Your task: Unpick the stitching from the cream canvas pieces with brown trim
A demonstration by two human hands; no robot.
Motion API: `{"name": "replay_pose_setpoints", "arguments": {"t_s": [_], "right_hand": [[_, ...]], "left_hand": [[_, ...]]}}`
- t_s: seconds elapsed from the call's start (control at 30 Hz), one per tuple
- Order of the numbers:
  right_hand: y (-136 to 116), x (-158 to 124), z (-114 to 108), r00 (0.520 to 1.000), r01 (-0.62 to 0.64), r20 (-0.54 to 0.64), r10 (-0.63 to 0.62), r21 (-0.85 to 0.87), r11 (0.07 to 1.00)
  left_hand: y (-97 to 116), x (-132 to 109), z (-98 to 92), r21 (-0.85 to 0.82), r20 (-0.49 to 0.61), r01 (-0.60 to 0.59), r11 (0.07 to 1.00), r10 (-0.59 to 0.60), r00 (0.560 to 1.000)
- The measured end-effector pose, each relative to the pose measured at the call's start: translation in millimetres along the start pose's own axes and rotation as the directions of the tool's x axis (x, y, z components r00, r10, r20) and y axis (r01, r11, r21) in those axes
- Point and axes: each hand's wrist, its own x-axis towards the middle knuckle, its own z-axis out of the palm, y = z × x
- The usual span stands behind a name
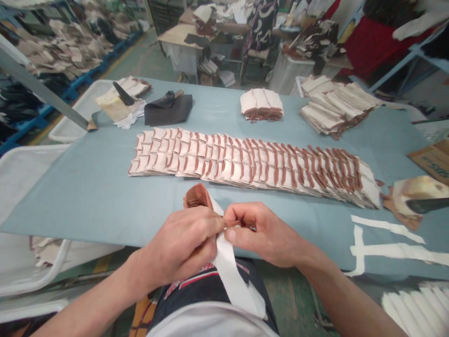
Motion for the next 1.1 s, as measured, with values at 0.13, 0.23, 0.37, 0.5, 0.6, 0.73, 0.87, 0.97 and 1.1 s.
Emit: {"name": "replay_pose_setpoints", "arguments": {"t_s": [0.13,0.23,0.37,0.5,0.6,0.73,0.87,0.97,1.1], "right_hand": [[13,3,0,0.998,-0.004,0.065,-0.008,0.19,0.982],[27,10,4,0.999,0.034,-0.032,-0.027,0.24,0.97],[31,15,7,0.996,0.016,-0.083,0.006,0.254,0.967],[16,8,4,0.988,0.104,-0.123,-0.095,0.068,0.992],[7,1,0,0.956,0.222,-0.173,-0.237,-0.103,0.97],[7,-4,-3,0.89,0.331,-0.185,-0.418,-0.37,0.868],[14,-4,-2,0.804,0.4,-0.139,-0.578,-0.592,0.699],[17,-5,-1,0.758,0.396,-0.112,-0.643,-0.705,0.589],[19,-8,1,0.732,0.366,-0.052,-0.68,-0.812,0.455]], "left_hand": [[-10,-5,3.3,0.078,-0.004,-0.129,0.989,0.13,0.992],[-14,-7,9.2,0.168,-0.003,-0.142,0.976,0.145,0.989],[-16,-13,20.5,0.199,-0.062,-0.114,0.973,0.128,0.99],[-11,-11,18.2,-0.043,-0.104,0.018,0.999,-0.022,0.994],[-5,-2,3.7,-0.191,0.033,0.218,0.957,-0.216,0.976],[-4,12,-13.9,-0.292,0.269,0.425,0.857,-0.354,0.896],[-7,20,-14.3,-0.297,0.386,0.446,0.844,-0.321,0.865],[-8,20,-8.8,-0.213,0.395,0.408,0.888,-0.303,0.867],[-12,16,-4.9,-0.105,0.356,0.26,0.96,-0.208,0.911]]}}
